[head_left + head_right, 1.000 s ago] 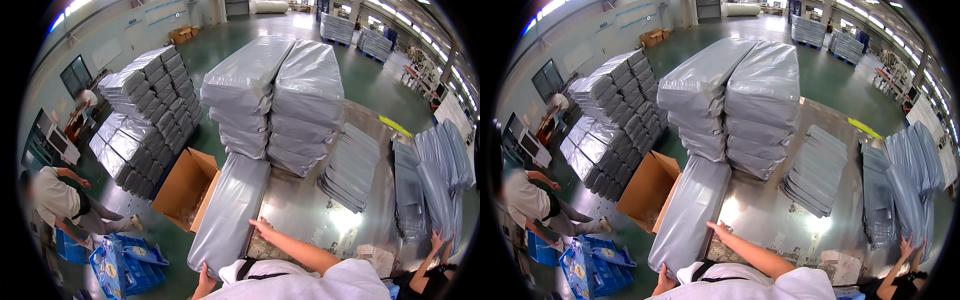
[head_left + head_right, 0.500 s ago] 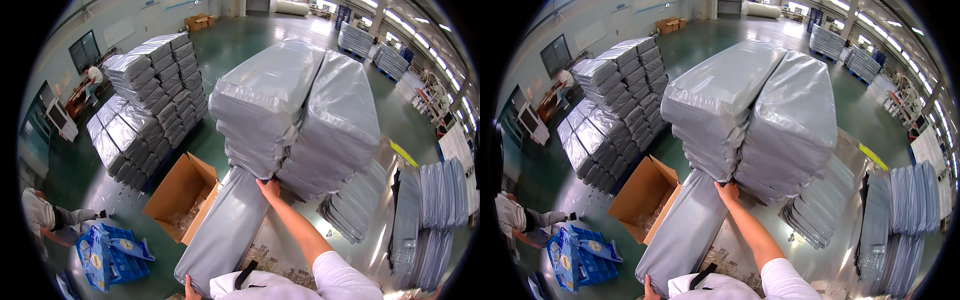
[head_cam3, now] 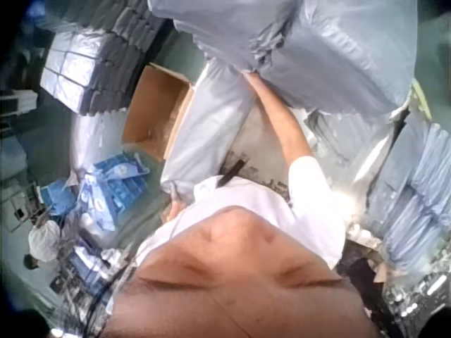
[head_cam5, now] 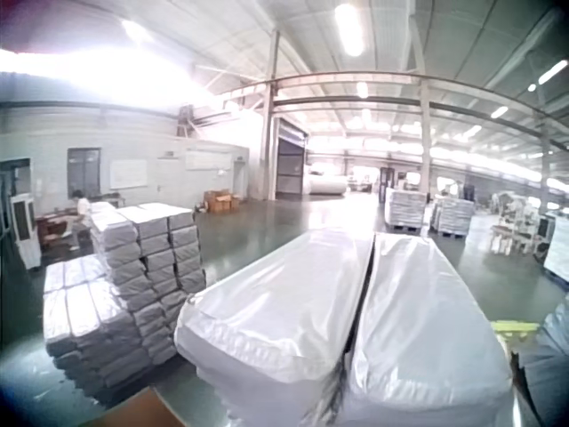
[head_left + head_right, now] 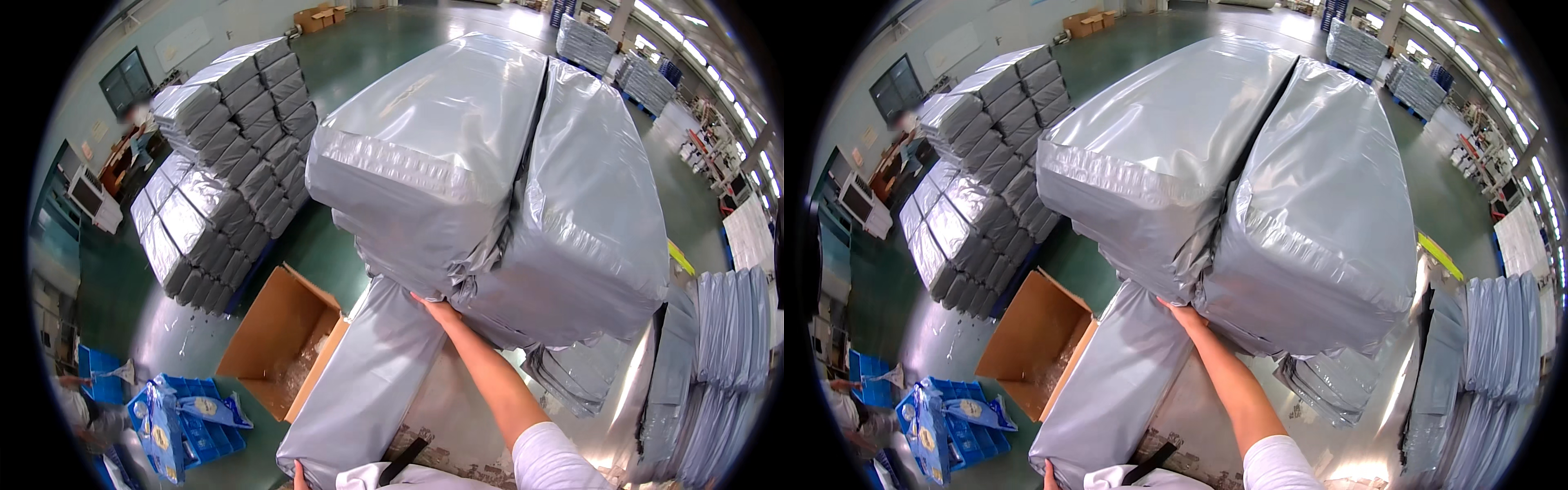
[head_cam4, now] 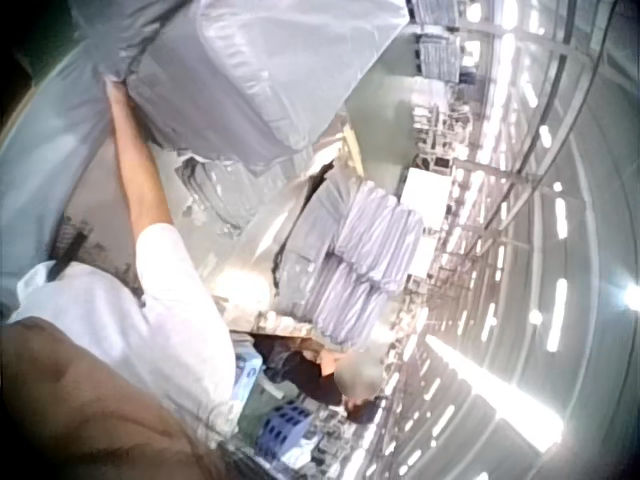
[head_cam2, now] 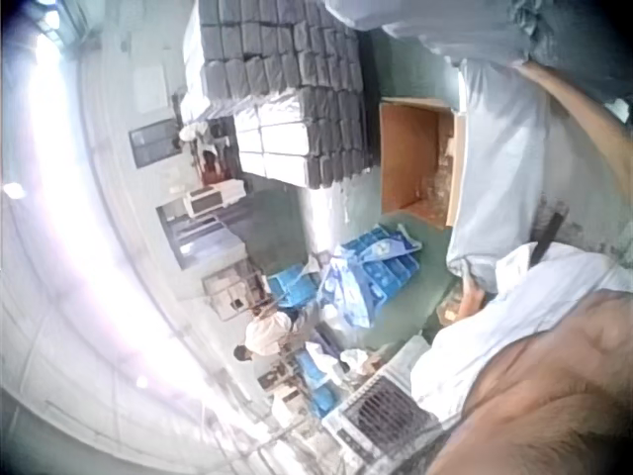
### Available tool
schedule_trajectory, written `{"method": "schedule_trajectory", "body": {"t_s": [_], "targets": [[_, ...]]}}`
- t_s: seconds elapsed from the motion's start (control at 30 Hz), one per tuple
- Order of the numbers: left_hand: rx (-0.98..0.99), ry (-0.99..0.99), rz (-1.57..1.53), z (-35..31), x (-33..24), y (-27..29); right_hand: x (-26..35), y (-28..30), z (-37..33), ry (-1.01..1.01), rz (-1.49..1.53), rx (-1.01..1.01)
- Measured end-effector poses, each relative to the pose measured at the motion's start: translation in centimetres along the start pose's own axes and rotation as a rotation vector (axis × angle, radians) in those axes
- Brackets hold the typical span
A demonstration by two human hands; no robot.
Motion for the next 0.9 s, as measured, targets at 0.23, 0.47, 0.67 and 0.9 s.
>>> {"method": "schedule_trajectory", "body": {"t_s": [0.23, 0.47, 0.67, 0.9], "targets": [[0.026, -0.043, 0.004, 2.1, -0.8, -3.2, 3.9, -1.2, 2.5, -0.111, -0.882, -0.024], [-0.14, -0.181, 0.084, -1.5, -3.5, -15.5, 9.2, -1.2, 5.8, -0.056, -1.345, -0.172], [-0.001, -0.342, 0.066, -0.6, -5.9, -22.9, 12.3, -0.2, 9.1, 0.049, -1.237, -0.372], [-0.016, -0.361, 0.086, 1.1, -6.4, -23.9, 13.5, -1.6, 9.5, 0.345, -1.165, -0.234]]}}
Point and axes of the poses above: each hand's wrist, its own z-axis towards the middle knuckle, its own y-axis out of the back of the hand, x = y × z, the point moved 5 cm from there along z, towards the middle knuckle, and after that the axes turned 3 degrees about -y, right-handed, at the moved point
